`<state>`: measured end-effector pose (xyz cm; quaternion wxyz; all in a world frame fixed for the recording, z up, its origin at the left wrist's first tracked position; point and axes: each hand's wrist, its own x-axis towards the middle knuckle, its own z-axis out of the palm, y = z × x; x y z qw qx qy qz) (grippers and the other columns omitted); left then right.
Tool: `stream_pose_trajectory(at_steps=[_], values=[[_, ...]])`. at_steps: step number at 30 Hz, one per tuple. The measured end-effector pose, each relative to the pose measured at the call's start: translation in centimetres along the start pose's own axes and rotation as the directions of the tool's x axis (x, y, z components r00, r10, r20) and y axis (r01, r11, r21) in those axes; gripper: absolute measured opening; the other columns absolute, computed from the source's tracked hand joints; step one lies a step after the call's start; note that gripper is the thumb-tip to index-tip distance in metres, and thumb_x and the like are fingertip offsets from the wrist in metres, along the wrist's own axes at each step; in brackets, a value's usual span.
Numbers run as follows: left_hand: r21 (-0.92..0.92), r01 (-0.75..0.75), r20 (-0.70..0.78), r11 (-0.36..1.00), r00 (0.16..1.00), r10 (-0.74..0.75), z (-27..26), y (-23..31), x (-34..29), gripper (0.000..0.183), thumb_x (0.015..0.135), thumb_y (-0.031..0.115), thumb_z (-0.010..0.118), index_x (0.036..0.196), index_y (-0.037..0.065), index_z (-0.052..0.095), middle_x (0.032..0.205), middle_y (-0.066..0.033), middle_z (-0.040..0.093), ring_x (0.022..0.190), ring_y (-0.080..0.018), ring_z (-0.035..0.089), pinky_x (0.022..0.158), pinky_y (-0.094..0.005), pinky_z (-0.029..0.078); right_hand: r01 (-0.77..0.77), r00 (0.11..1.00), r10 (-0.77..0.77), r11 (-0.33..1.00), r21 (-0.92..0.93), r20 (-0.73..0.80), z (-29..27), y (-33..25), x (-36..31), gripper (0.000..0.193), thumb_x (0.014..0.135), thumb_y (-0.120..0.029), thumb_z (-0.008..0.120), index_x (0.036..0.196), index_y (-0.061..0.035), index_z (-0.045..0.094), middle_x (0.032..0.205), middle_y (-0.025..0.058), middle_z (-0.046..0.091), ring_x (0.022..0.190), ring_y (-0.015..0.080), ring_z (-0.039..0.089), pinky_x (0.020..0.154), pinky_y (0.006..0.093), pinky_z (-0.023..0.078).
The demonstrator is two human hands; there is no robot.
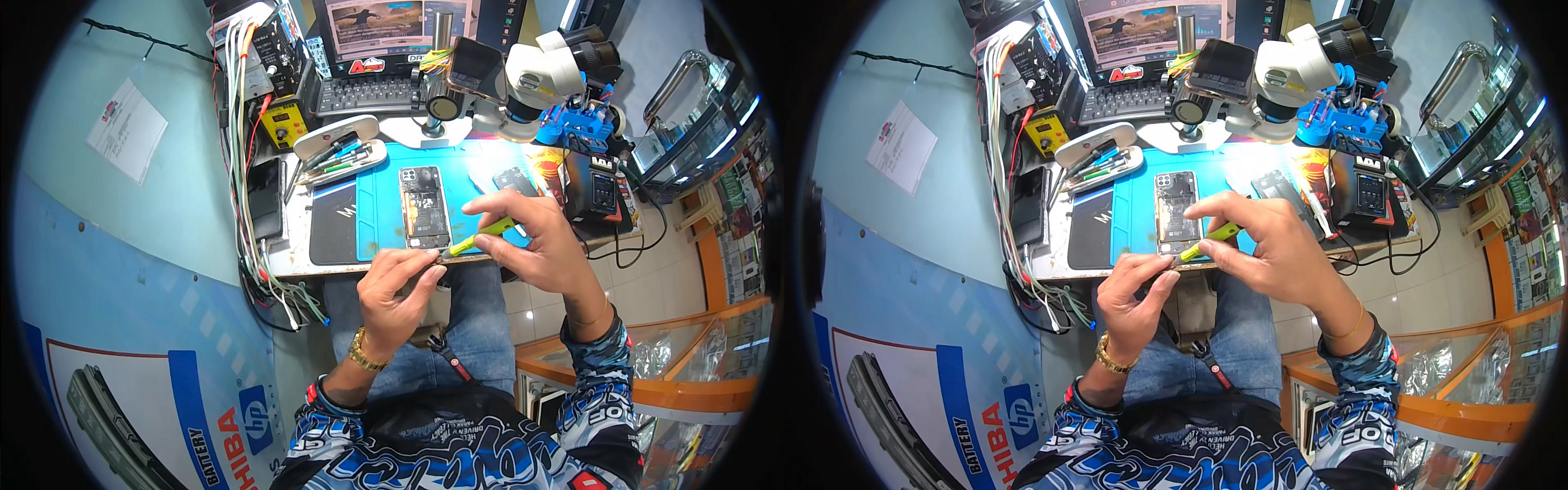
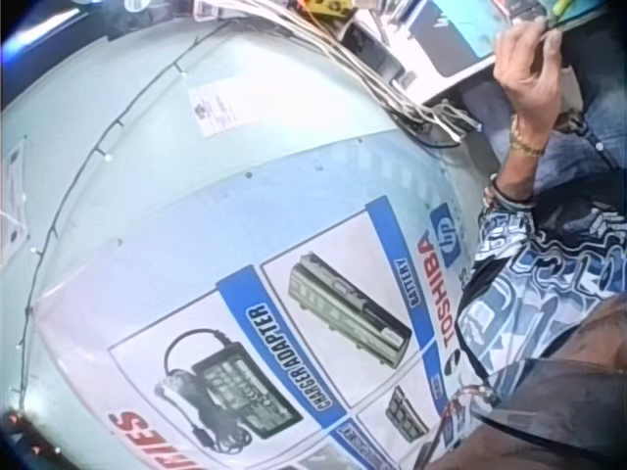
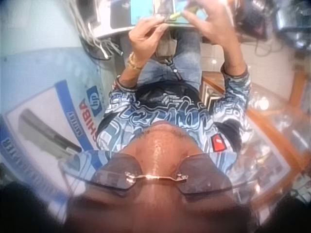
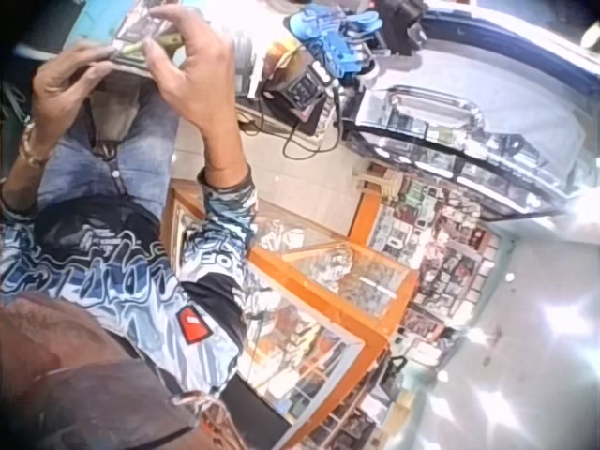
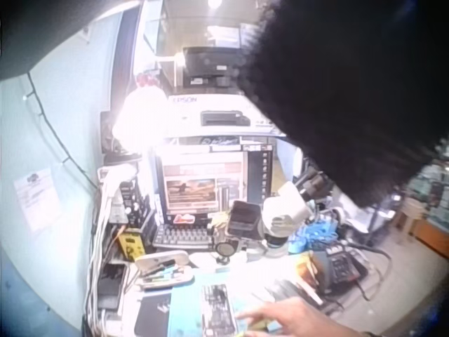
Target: The person works on a disassembled smartphone at a cluttered electronics repair bench. They use a yellow-handled screwdriver to manipulate internal components, then connect a power adapter to a multimeter and place the phone on the bench.
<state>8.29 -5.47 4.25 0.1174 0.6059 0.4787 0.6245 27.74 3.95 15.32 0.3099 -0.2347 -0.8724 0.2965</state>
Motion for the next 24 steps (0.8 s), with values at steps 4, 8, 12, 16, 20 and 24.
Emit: stream_pose_trajectory(at_steps=[4,8,12,16,20,24], values=[[-0.069,0.016,0.02,0.998,1.0,-0.014,-0.2,-0.4,-0.1,0.025,0.082,-0.004,0.082,0.106,-0.001,0.076,0.097,-0.0094,0.075,0.085,-0.016,0.066,0.076,-0.0285,0.052,-0.013,0.999,0.009,0.993,0.12,0.036,0.3,-0.2,0.1,0.034,0.084,-0.001,0.071,0.118,-0.0072,0.069,0.093,0.0117,0.074,0.086,0.0274,0.073,0.075,0.0351,0.054],[-0.256,0.276,0.127,0.926,0.96,-0.251,-1.2,-0.2,-0.4,0.024,0.085,-0.006,0.079,0.109,-0.003,0.075,0.1,-0.0078,0.073,0.084,-0.0087,0.061,0.075,-0.0237,0.049,0.079,0.996,-0.085,0.984,0.16,0.036,0.4,0.9,0.1,0.035,0.081,0.004,0.07,0.115,-0.0054,0.069,0.101,0.012,0.074,0.095,0.0279,0.073,0.082,0.0372,0.054],[-0.354,0.378,0.175,0.855,0.925,-0.336,-1.5,-0.2,-0.6,0.024,0.087,-0.01,0.075,0.11,-0.005,0.074,0.101,-0.0094,0.072,0.085,-0.0076,0.06,0.074,-0.0216,0.048,0.096,0.994,-0.107,0.965,0.246,0.031,0.3,1.3,0.0,0.034,0.079,0.007,0.07,0.112,-0.0028,0.069,0.103,0.0118,0.074,0.097,0.0283,0.072,0.085,0.0386,0.054],[-0.454,0.369,0.191,0.811,0.929,-0.316,-1.5,-0.6,-0.8,0.024,0.087,-0.011,0.074,0.11,-0.005,0.074,0.1,-0.0112,0.072,0.087,-0.0099,0.063,0.075,-0.0228,0.05,0.121,0.99,-0.136,0.94,0.318,0.023,0.2,1.7,-0.1,0.029,0.079,0.008,0.071,0.105,-0.0034,0.07,0.103,0.0116,0.074,0.096,0.0279,0.072,0.085,0.038,0.054],[-0.477,0.338,0.161,0.811,0.941,-0.298,-1.7,-0.3,-0.9,0.024,0.085,-0.005,0.079,0.109,-0.003,0.076,0.099,-0.0098,0.076,0.088,-0.013,0.068,0.08,-0.0253,0.053,0.12,0.982,-0.161,0.936,0.33,0.099,-0.4,1.8,0.0,0.022,0.079,0.009,0.07,0.095,-0.0045,0.07,0.103,0.0117,0.073,0.094,0.0266,0.071,0.085,0.0371,0.054],[-0.462,0.325,0.139,0.825,0.945,-0.295,-1.8,-0.1,-0.8,0.023,0.084,-0.006,0.079,0.106,-0.004,0.077,0.097,-0.0104,0.076,0.088,-0.0141,0.068,0.079,-0.026,0.053,0.13,0.98,-0.173,0.93,0.344,0.097,-0.4,2.1,-0.2,0.018,0.081,0.008,0.072,0.093,-0.0051,0.07,0.103,0.0119,0.073,0.094,0.0262,0.071,0.086,0.0368,0.054]])
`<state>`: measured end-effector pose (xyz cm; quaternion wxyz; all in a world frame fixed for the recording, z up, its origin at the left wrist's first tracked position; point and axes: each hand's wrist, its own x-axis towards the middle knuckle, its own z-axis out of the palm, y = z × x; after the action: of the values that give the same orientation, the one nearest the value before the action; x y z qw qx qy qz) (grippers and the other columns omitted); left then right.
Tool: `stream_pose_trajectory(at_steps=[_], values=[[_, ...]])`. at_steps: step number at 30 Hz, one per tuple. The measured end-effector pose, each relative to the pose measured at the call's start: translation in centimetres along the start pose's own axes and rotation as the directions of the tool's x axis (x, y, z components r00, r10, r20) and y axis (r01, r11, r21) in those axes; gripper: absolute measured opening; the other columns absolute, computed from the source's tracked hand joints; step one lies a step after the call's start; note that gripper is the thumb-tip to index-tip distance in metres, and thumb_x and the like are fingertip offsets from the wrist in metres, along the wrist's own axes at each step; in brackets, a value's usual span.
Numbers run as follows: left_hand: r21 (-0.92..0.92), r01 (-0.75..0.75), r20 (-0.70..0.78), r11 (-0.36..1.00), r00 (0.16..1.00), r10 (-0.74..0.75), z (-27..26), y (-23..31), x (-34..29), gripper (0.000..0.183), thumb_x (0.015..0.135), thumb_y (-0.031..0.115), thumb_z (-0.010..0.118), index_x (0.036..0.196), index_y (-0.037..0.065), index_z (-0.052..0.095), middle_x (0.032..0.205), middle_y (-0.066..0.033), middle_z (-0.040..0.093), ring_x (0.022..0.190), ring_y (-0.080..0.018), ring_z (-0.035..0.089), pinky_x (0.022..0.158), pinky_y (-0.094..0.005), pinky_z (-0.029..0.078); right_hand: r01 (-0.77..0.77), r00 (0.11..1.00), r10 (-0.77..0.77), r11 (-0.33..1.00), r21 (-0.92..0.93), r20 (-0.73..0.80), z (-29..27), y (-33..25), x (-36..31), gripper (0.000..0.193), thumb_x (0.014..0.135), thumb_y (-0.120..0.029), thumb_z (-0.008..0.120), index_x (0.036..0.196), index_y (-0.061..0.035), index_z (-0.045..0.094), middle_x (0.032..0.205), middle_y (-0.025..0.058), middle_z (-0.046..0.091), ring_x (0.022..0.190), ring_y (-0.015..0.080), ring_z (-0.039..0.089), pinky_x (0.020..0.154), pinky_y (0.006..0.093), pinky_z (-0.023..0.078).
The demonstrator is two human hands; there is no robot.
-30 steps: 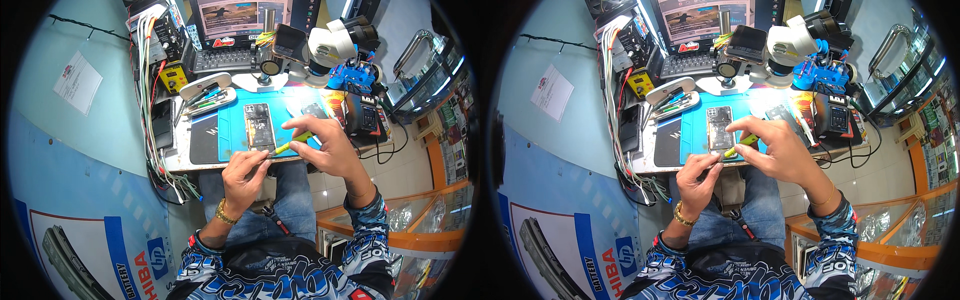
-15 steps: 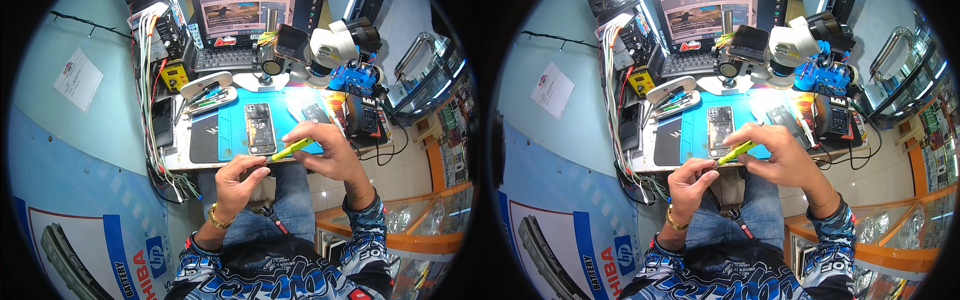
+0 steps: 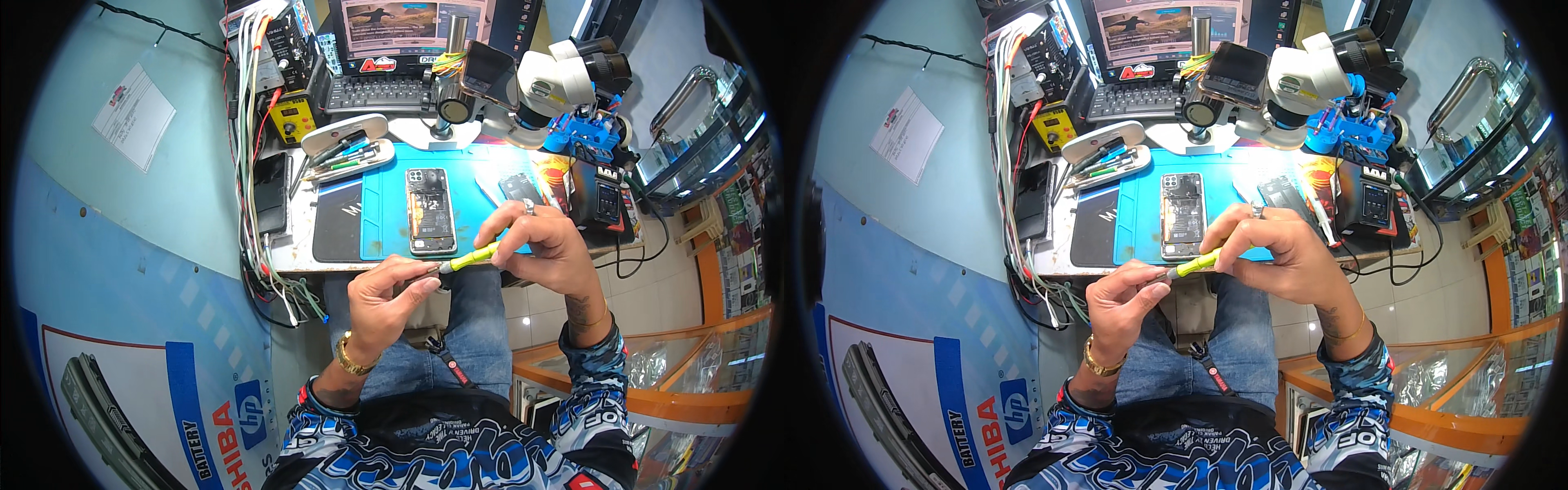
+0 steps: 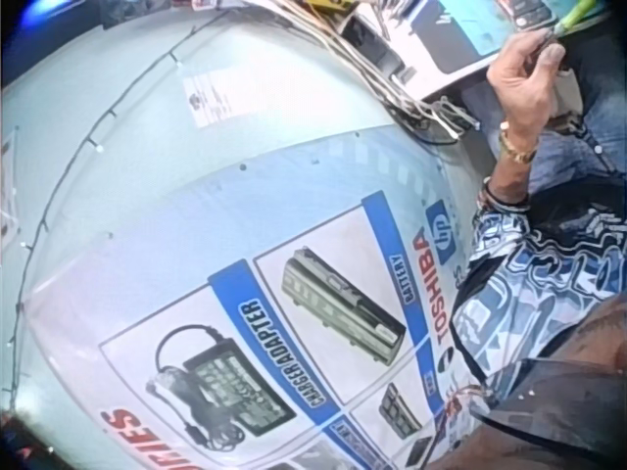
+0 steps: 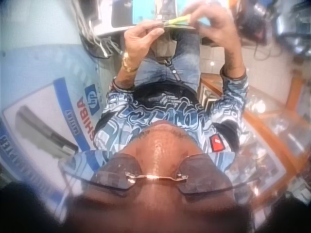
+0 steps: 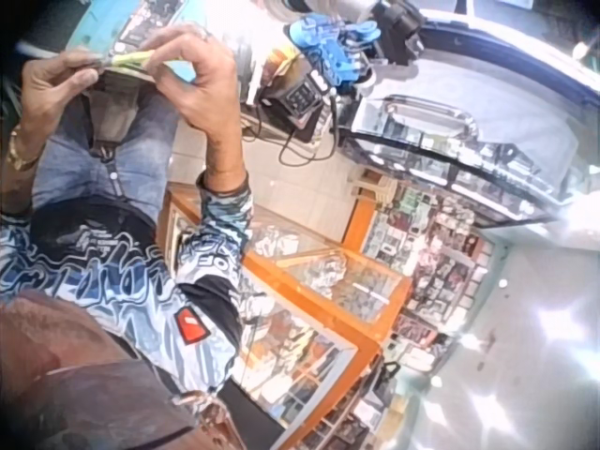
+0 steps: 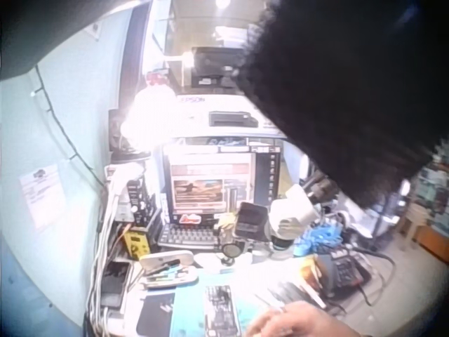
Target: The person works on a disassembled smartphone at a cluttered electronics repair bench. They use a yellow-handled screwdriver to manipulate internal components, then connect a power adapter to a multimeter and place the phone on the bench.
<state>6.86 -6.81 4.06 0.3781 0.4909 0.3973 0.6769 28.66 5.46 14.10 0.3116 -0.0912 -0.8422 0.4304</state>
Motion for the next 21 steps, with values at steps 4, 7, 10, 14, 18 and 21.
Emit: stream_pose_trajectory(at_steps=[4,7,10,14,18,21], values=[[-0.005,-0.027,-0.013,1.0,1.0,0.027,-0.1,-0.4,-0.2,0.022,0.083,-0.006,0.079,0.105,-0.003,0.078,0.095,-0.0112,0.077,0.087,-0.0146,0.068,0.079,-0.0263,0.053,-0.05,0.999,0.052,0.993,0.103,-0.012,0.4,0.5,-0.2,0.013,0.086,0.003,0.075,0.096,-0.0041,0.07,0.105,0.0116,0.073,0.097,0.0224,0.07,0.086,0.0352,0.054],[0.035,-0.04,0.041,0.999,0.998,0.038,-0.3,-0.5,-0.4,0.025,0.086,-0.012,0.074,0.111,-0.004,0.075,0.099,-0.014,0.074,0.093,-0.0176,0.07,0.081,-0.0268,0.057,-0.156,0.976,0.186,0.961,0.23,-0.116,1.2,1.2,-0.8,0.009,0.091,-0.004,0.075,0.097,-0.0014,0.07,0.098,0.0099,0.074,0.089,0.0161,0.07,0.08,0.0306,0.054],[-0.031,0.076,-0.003,0.997,0.997,-0.077,0.1,-0.3,-0.5,0.025,0.088,-0.01,0.074,0.112,-0.005,0.074,0.099,-0.0139,0.074,0.094,-0.0175,0.07,0.083,-0.0267,0.057,-0.372,0.896,0.426,0.875,0.31,-0.128,1.5,0.6,-1.0,0.011,0.096,-0.009,0.073,0.098,0.0006,0.07,0.086,0.0069,0.073,0.075,0.01,0.067,0.067,0.0246,0.053],[-0.094,0.12,-0.061,0.988,0.99,-0.126,0.6,-0.6,-0.6,0.023,0.09,-0.009,0.073,0.113,-0.006,0.073,0.1,-0.0131,0.074,0.092,-0.017,0.071,0.084,-0.0265,0.058,-0.427,0.846,0.505,0.835,0.347,-0.173,2.2,0.8,-0.9,0.015,0.099,-0.015,0.071,0.097,0.0003,0.07,0.074,0.0042,0.07,0.061,0.0068,0.063,0.055,0.0212,0.048],[-0.063,0.112,-0.078,0.992,0.99,-0.117,0.5,-0.9,-0.9,0.02,0.091,-0.009,0.071,0.11,-0.007,0.074,0.1,-0.0115,0.074,0.089,-0.0157,0.071,0.081,-0.0249,0.056,-0.499,0.802,0.574,0.795,0.345,-0.165,2.8,0.9,-1.1,0.017,0.099,-0.016,0.071,0.095,-0.0001,0.071,0.071,0.0034,0.069,0.058,0.0064,0.062,0.052,0.0212,0.047],[-0.021,0.197,-0.114,0.98,0.973,-0.198,-0.2,-0.3,-1.3,0.016,0.091,-0.007,0.071,0.106,-0.006,0.075,0.094,-0.0102,0.074,0.086,-0.0141,0.069,0.081,-0.0237,0.054,-0.537,0.793,0.593,0.789,0.297,-0.14,3.0,0.6,-0.7,0.016,0.098,-0.017,0.072,0.095,-0.0004,0.071,0.073,0.0022,0.069,0.061,0.0053,0.062,0.052,0.021,0.047]])
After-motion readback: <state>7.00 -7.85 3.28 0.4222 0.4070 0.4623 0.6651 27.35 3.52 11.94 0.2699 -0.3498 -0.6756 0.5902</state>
